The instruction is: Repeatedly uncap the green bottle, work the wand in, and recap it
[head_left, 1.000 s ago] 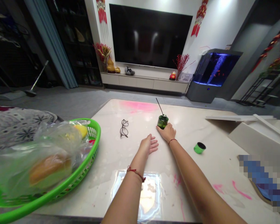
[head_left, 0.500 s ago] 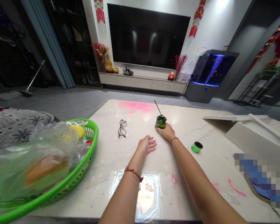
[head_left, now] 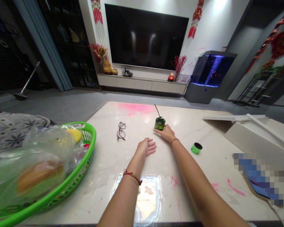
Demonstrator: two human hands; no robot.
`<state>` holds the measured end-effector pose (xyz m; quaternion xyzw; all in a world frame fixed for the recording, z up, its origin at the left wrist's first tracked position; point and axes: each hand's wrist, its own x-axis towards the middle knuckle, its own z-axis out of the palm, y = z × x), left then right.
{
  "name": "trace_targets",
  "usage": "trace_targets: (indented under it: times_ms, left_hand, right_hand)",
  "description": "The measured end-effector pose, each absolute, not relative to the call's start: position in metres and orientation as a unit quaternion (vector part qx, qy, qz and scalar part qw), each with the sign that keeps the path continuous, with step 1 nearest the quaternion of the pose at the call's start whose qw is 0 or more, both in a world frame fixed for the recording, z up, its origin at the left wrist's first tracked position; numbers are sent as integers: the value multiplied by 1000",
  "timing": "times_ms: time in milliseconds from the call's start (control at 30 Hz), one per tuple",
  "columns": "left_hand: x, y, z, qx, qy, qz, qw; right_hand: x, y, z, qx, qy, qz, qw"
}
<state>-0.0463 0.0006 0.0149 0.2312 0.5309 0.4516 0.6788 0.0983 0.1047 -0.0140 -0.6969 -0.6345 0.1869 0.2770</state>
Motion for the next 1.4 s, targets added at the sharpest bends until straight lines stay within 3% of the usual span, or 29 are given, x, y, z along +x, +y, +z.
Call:
trace_targets:
  times_ms: [233,900,1100,1400]
  left_hand:
    - [-46,0,15,228,528,457,679]
    - [-44,4,15,227,536,456,673]
    - [-44,5,14,226,536,456,673]
    - [-44,4,15,232,534,457,672]
  right_hand:
    - [83,100,-14,-747,-609,97,248]
    - [101,102,-7,-697,-657,171,231]
    - [98,101,-9,-718,-628,156,256]
    - [97,102,-9,-716,-647,141,223]
